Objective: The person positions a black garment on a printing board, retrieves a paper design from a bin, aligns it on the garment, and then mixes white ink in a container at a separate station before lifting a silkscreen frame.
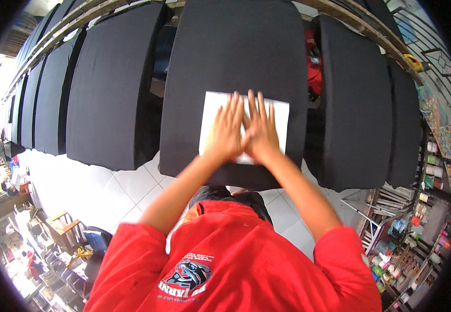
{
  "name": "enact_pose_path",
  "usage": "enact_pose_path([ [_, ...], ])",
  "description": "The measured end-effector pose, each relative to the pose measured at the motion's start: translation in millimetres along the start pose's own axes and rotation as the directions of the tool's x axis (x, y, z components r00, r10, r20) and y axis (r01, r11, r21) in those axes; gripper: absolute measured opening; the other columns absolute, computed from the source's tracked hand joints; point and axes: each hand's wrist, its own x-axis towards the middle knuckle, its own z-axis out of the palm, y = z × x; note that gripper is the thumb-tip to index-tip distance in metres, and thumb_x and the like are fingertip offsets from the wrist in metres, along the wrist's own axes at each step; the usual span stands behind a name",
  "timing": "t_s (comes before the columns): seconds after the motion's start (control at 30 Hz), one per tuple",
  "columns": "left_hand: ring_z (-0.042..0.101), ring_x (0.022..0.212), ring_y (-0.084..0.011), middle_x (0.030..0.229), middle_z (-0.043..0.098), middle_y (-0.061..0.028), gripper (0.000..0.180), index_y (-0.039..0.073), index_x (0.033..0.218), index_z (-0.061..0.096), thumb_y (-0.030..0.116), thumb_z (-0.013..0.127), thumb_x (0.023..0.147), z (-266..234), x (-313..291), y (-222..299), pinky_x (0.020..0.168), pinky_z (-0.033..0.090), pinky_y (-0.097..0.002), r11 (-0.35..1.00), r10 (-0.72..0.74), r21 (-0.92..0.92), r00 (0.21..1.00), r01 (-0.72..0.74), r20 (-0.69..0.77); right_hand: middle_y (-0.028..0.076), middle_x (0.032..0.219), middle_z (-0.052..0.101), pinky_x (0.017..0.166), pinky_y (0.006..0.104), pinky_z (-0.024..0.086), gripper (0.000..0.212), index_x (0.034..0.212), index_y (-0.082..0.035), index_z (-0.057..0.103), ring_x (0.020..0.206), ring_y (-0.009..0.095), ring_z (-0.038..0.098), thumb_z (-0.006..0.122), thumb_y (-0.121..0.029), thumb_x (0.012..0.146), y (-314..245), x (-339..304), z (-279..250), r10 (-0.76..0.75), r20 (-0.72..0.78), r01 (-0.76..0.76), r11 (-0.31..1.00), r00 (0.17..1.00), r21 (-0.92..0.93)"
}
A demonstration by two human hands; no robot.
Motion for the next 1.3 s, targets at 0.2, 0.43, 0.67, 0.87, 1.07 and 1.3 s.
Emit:
enact_pose_path([
  [0.2,0.018,0.144,-0.0366,0.153,0.021,-0.0238,0.089,-0.004,0.147,0.021,0.061,0.04,0.089,21.1,-92.2,94.2,0.116,0.014,-0.0496,0.998,-0.054,-0.011,0.99,0.056,0.134,0.016,0.158,0.014,0.114,0.0583,0.013,0.071,0.15,-0.018,0.029,0.145,0.036,0.012,0.052,-0.041,0.086,-7.0,-132.0,-8.9,0.093,0.184,-0.104,0.993,0.978,0.05],
  [0.43,0.018,0.144,-0.0388,0.152,0.021,-0.0264,0.084,-0.005,0.146,0.022,0.053,0.044,0.089,25.4,39.6,61.2,0.114,0.018,-0.051,0.999,0.03,0.021,0.999,-0.031,0.042,0.015,0.158,0.014,0.115,0.0559,0.014,0.066,0.15,-0.017,0.027,0.146,0.035,0.011,0.047,-0.035,0.089,64.9,-29.0,-13.2,0.117,0.069,-0.117,0.993,0.991,-0.011],
  [0.67,0.027,0.141,-0.0366,0.149,0.032,-0.0241,0.078,-0.001,0.144,0.032,0.057,0.037,0.093,41.2,232.4,3.8,0.114,0.022,-0.0472,0.985,0.151,0.108,0.973,-0.134,-0.174,0.014,0.156,0.023,0.115,0.0546,0.015,0.061,0.148,-0.019,0.033,0.145,0.033,0.018,0.048,-0.029,0.09,177.5,125.2,3.7,0.075,-0.175,-0.091,0.992,0.982,-0.086],
  [0.87,0.03,0.138,-0.0401,0.146,0.033,-0.0293,0.075,-0.007,0.141,0.033,0.052,0.038,0.094,46.4,339.4,-28.8,0.113,0.024,-0.0466,0.988,0.146,0.075,0.973,-0.134,-0.18,0.018,0.157,0.014,0.117,0.0492,0.014,0.066,0.151,-0.011,0.019,0.146,0.034,0.014,0.04,-0.035,0.093,225.0,213.8,-18.7,0.136,-0.027,-0.138,0.982,0.99,-0.129],
  [1.07,0.025,0.142,-0.0347,0.15,0.03,-0.0225,0.075,0.001,0.146,0.029,0.056,0.032,0.095,51.2,299.7,-17.9,0.114,0.022,-0.0473,0.964,0.24,0.169,0.95,-0.208,-0.201,0.015,0.155,0.025,0.114,0.0545,0.017,0.055,0.146,-0.021,0.037,0.143,0.033,0.021,0.042,-0.034,0.093,220.3,175.4,8.8,0.059,-0.297,-0.127,0.968,0.953,-0.216],
  [1.3,0.016,0.144,-0.0387,0.154,0.017,-0.0248,0.08,-0.006,0.145,0.022,0.042,0.052,0.089,35.9,70.2,63.6,0.114,0.02,-0.0495,0.994,0.073,-0.07,0.984,-0.086,-0.163,0.02,0.154,0.023,0.114,0.055,0.014,0.062,0.145,-0.017,0.039,0.144,0.037,0.018,0.05,-0.04,0.088,99.0,-10.5,-3.3,0.082,-0.126,-0.076,0.996,0.989,0.052],
])
